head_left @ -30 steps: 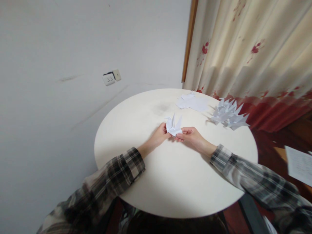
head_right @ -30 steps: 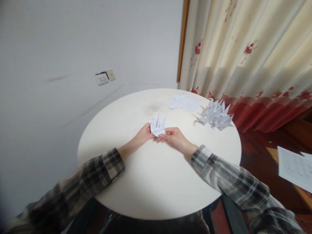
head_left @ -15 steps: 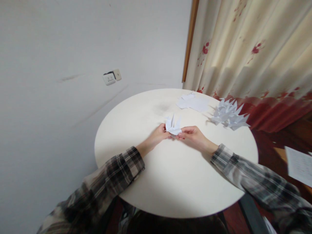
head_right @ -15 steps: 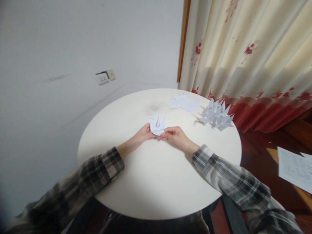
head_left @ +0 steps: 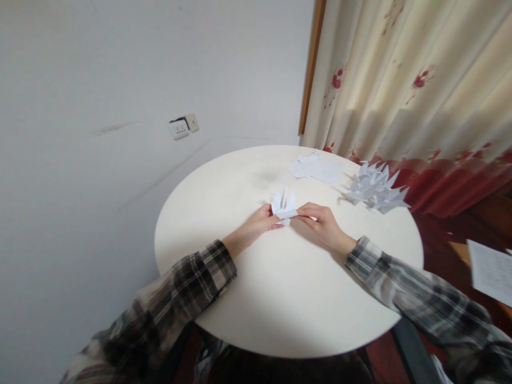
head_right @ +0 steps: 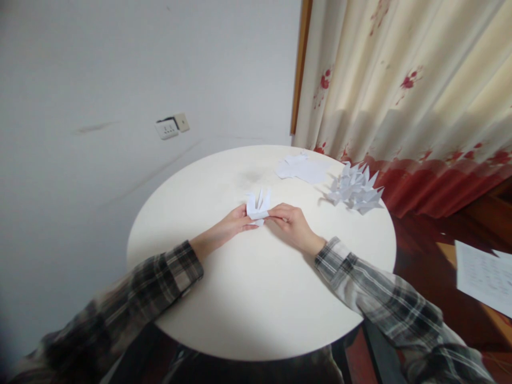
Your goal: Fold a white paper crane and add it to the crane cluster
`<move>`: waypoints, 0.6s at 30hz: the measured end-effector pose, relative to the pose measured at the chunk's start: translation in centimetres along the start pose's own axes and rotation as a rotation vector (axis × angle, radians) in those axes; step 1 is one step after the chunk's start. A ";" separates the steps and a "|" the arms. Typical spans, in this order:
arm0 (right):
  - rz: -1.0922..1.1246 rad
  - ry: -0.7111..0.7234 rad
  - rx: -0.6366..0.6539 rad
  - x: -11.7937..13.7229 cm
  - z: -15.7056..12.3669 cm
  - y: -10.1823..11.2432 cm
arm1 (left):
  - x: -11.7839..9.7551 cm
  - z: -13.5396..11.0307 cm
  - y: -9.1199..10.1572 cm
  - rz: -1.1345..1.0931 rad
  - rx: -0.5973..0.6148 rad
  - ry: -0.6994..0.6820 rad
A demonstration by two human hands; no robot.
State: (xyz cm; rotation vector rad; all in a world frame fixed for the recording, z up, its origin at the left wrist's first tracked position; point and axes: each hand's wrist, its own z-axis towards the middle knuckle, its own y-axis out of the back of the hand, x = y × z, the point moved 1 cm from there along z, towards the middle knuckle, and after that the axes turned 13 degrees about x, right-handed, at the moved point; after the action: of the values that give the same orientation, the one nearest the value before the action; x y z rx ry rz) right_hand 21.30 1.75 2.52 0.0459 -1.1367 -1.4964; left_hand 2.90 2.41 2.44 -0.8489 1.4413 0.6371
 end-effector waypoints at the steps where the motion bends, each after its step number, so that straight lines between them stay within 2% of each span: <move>1: -0.036 0.028 -0.002 0.1 0.0 0.1 | 0.0 0.0 0.0 -0.005 -0.002 0.005; 5: -0.142 0.107 -0.001 0.2 0.0 0.4 | 0.0 -0.1 -0.1 -0.014 0.009 0.001; 9: -0.123 0.052 0.002 0.5 0.1 0.3 | 0.3 0.1 0.2 0.018 0.003 -0.012; 11: -0.030 -0.056 0.021 0.6 0.2 0.2 | 0.6 0.3 0.4 0.036 -0.031 -0.032; 14: 0.236 -0.238 0.075 0.6 0.4 0.0 | 1.0 0.7 0.7 0.068 -0.094 -0.086; 18: 0.603 -0.328 0.125 0.2 0.5 -0.5 | 1.5 1.4 1.0 0.140 -0.156 -0.183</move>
State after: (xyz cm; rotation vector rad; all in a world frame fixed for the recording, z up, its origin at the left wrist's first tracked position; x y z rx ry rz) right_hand 20.53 1.81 2.60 -0.4359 -1.3527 -0.9106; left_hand 3.02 3.93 0.73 -0.7927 1.3041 0.9200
